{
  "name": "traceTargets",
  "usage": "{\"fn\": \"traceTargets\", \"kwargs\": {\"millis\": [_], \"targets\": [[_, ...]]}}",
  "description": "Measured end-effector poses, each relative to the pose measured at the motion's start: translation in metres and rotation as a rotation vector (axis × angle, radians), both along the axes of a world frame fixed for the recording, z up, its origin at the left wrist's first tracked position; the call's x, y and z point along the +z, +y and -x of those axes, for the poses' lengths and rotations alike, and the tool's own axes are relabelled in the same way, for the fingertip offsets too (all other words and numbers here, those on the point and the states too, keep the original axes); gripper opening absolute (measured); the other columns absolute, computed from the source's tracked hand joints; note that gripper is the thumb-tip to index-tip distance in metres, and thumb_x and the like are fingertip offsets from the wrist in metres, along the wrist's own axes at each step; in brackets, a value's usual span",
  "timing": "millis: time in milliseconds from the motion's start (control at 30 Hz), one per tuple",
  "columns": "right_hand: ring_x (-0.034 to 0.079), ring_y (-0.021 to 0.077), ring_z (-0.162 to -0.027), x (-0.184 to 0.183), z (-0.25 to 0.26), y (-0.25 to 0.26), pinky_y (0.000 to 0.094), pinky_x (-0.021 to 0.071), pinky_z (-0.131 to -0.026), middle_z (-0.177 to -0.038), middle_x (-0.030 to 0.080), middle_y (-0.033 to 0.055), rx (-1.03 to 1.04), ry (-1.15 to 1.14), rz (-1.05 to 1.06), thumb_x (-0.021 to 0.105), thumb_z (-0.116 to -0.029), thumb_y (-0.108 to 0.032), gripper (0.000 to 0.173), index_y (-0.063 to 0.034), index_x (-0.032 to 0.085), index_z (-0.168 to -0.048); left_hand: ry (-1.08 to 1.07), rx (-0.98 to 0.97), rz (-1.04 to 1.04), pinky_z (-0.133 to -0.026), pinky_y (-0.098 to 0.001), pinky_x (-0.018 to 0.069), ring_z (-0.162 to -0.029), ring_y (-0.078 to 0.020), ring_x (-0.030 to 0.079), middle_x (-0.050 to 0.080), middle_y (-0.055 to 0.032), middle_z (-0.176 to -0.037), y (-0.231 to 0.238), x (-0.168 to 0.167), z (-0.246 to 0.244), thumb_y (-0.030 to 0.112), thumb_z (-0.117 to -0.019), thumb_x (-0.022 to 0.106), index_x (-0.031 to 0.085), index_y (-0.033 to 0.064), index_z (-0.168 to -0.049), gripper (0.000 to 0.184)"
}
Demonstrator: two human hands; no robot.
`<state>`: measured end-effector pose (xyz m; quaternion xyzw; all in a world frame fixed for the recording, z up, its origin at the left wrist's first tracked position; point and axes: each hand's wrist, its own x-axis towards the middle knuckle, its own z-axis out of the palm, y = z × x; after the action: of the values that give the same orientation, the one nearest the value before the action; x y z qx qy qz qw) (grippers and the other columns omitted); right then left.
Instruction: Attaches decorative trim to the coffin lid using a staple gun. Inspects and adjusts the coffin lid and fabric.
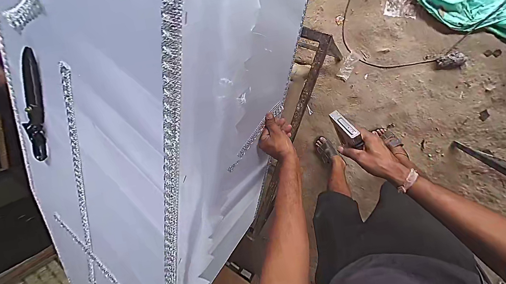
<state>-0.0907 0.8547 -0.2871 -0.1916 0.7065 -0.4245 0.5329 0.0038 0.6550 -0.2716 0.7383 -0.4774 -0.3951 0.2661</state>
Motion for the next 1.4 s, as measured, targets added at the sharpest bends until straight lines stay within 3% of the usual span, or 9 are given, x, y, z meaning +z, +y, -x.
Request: {"fn": "traceTargets", "kwargs": {"millis": [133,200,267,367,500,700,867,1133,1400], "targets": [[0.067,0.0123,-0.092,-0.006,0.013,-0.009,0.0352,0.0555,-0.086,-0.102,0.069,0.0051,-0.125,-0.101,0.059,0.074,-0.0892,-0.036,0.045,-0.0067,0.064,-0.122,-0.135,-0.077,0.032,-0.051,-0.0357,0.0610,-0.056,-0.0190,0.071,0.074,-0.0081,-0.072,0.000,-0.009,-0.005,0.042,-0.1057,0.056,0.071,0.0005,-0.082,0.050],[0.073,0.0178,-0.092,-0.003,0.019,-0.015,0.0356,0.0614,-0.086,-0.100,0.074,0.0095,-0.316,-0.445,0.205,0.071,-0.0935,-0.022,0.033,0.0000,0.063,-0.118,-0.146,-0.073,0.011,-0.049,-0.0351,0.0595,-0.054,-0.0188,0.069,0.073,-0.0080,-0.070,0.000,-0.010,-0.003,0.043,-0.1057,0.055,0.071,0.0006,-0.080,0.052],[0.074,0.0309,-0.100,-0.002,0.026,-0.023,0.0461,0.0612,-0.093,-0.106,0.073,0.0210,-0.428,-0.913,0.358,0.052,-0.1047,-0.017,0.030,0.0054,0.056,-0.125,-0.139,-0.049,-0.005,-0.045,-0.0333,0.0559,-0.051,-0.0180,0.066,0.071,-0.0083,-0.067,0.000,-0.011,0.000,0.044,-0.1056,0.054,0.069,0.0005,-0.077,0.054],[0.070,0.0313,-0.103,-0.021,0.023,-0.046,0.0473,0.0569,-0.097,-0.106,0.069,0.0192,-0.388,-1.407,0.497,0.027,-0.1092,-0.041,0.053,-0.0002,0.058,-0.121,-0.171,-0.055,-0.020,-0.042,-0.0322,0.0513,-0.047,-0.0163,0.063,0.070,-0.0076,-0.064,-0.001,-0.013,0.002,0.047,-0.1061,0.051,0.068,0.0016,-0.071,0.060],[0.069,0.0310,-0.099,-0.036,0.001,-0.088,0.0468,0.0572,-0.091,-0.105,0.068,0.0194,-0.583,-1.787,0.437,0.029,-0.1044,-0.061,0.068,-0.0008,0.060,-0.115,0.064,0.021,-0.040,-0.049,-0.0379,0.0567,-0.048,-0.0200,0.063,0.066,-0.0121,-0.060,0.000,-0.024,0.000,0.048,-0.1057,0.051,0.066,-0.0027,-0.072,0.063],[0.069,0.0308,-0.098,-0.053,-0.019,-0.122,0.0468,0.0577,-0.090,-0.105,0.068,0.0197,-0.643,-1.827,0.459,0.033,-0.1026,-0.063,0.068,-0.0022,0.060,-0.116,0.816,0.053,-0.128,-0.052,-0.0295,0.0569,-0.050,-0.0130,0.061,0.059,-0.0044,-0.059,-0.012,-0.060,-0.015,0.043,-0.1078,0.047,0.062,0.0036,-0.086,0.048],[0.069,0.0281,-0.098,-0.060,-0.016,-0.126,0.0447,0.0585,-0.089,-0.107,0.067,0.0174,-0.528,-1.798,0.569,0.033,-0.1023,-0.063,0.067,-0.0045,0.060,-0.121,0.838,-0.024,-0.137,-0.054,-0.0276,0.0570,-0.053,-0.0112,0.061,0.062,-0.0039,-0.063,-0.012,-0.066,-0.018,0.043,-0.1057,0.052,0.065,0.0049,-0.090,0.043],[0.069,0.0278,-0.097,-0.059,-0.013,-0.131,0.0435,0.0590,-0.088,-0.105,0.066,0.0172,-0.415,-1.815,0.592,0.035,-0.1010,-0.065,0.068,-0.0035,0.060,-0.118,1.124,-0.018,-0.358,-0.041,-0.0224,0.0515,-0.042,-0.0074,0.058,0.059,-0.0004,-0.056,-0.017,-0.068,-0.019,0.050,-0.1020,0.055,0.065,0.0083,-0.082,0.047],[0.070,0.0257,-0.091,-0.065,-0.001,-0.137,0.0428,0.0601,-0.083,-0.100,0.067,0.0144,-0.290,-1.784,0.579,0.036,-0.1007,-0.066,0.068,-0.0051,0.063,-0.114,1.300,-0.191,-0.494,-0.046,-0.0204,0.0543,-0.048,-0.0046,0.061,0.063,0.0023,-0.060,-0.019,-0.061,-0.017,0.060,-0.0963,0.059,0.070,0.0106,-0.087,0.051]]}}
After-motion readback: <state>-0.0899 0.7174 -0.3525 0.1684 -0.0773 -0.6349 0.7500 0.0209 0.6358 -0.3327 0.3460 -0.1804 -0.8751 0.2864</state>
